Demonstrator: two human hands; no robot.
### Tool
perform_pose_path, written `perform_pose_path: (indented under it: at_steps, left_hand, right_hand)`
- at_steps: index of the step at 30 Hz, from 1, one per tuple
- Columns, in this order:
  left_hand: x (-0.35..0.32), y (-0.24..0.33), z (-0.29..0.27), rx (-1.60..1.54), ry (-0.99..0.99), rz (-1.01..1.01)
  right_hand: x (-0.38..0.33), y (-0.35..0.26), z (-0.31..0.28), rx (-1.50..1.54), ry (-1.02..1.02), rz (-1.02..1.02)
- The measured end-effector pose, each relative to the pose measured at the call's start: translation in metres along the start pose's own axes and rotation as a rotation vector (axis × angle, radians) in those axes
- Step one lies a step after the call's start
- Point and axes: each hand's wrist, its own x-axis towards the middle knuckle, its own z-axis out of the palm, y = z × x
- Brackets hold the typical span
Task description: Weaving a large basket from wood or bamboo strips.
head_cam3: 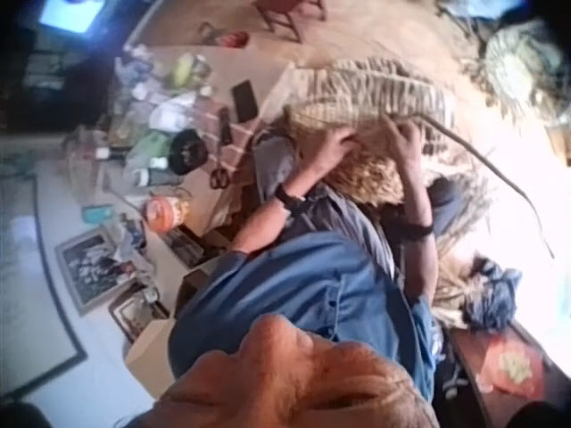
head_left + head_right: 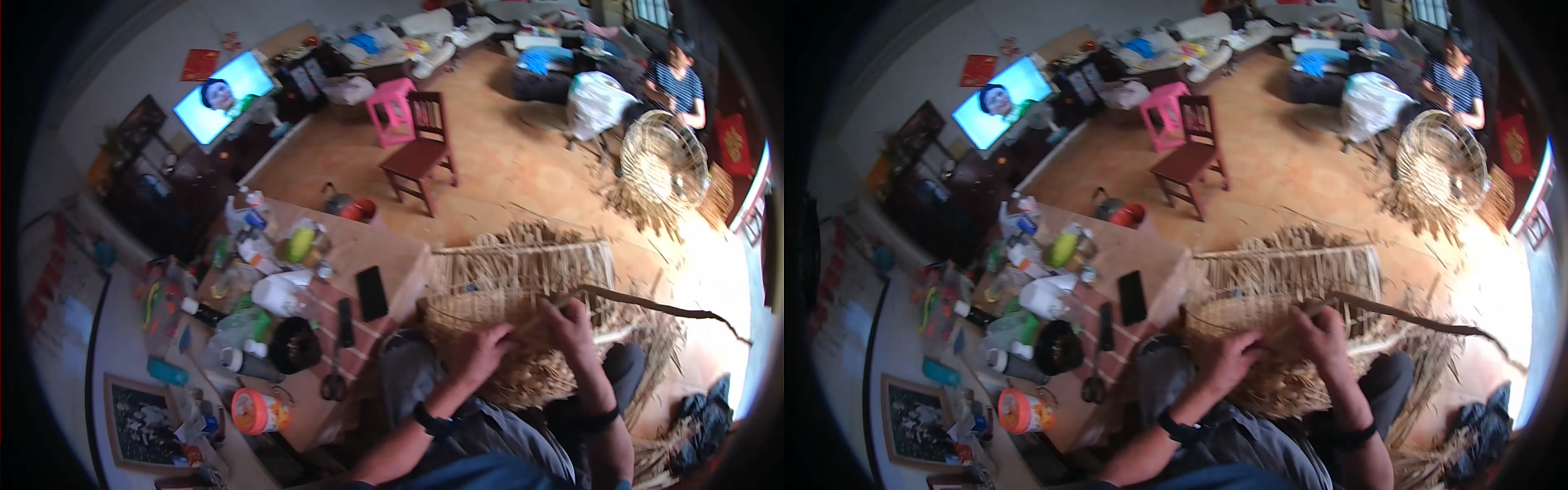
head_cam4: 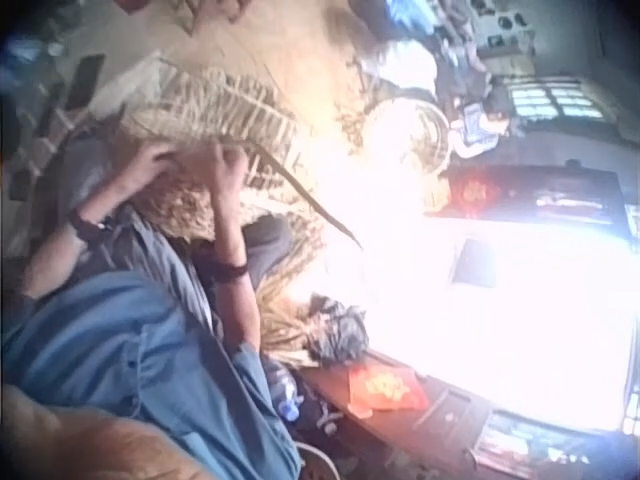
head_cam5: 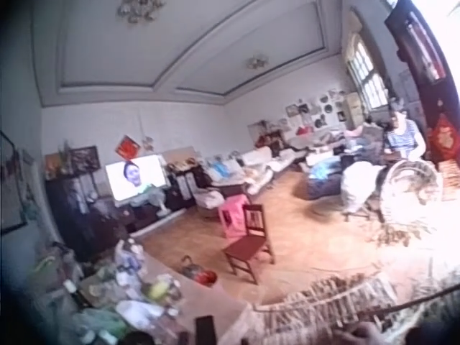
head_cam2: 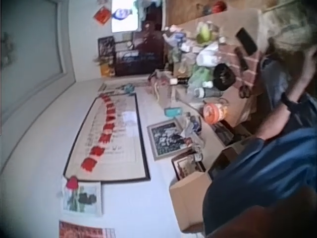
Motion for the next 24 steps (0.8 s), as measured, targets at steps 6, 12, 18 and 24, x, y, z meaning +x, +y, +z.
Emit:
perform_pose_path:
  at_steps: [6, 12, 18, 24]
  left_hand:
    - [-0.01, 0.011, 0.008, 0.046, 0.139, 0.155]
    - [-0.012, 0.024, 0.02, 0.309, 0.135, 0.21]
    - [-0.007, 0.021, 0.025, 0.546, 0.114, 0.258]
    - [-0.003, 0.021, 0.026, 0.427, 0.164, 0.241]
  right_hand:
    - [0.019, -0.025, -0.012, 0.178, -0.13, -0.149]
    - [0.041, -0.044, 0.013, -0.395, -0.104, -0.296]
    - [0.054, -0.025, 0.034, -1.128, 0.119, -0.672]
    - [0.052, -0.018, 0.04, -1.147, 0.232, -0.947]
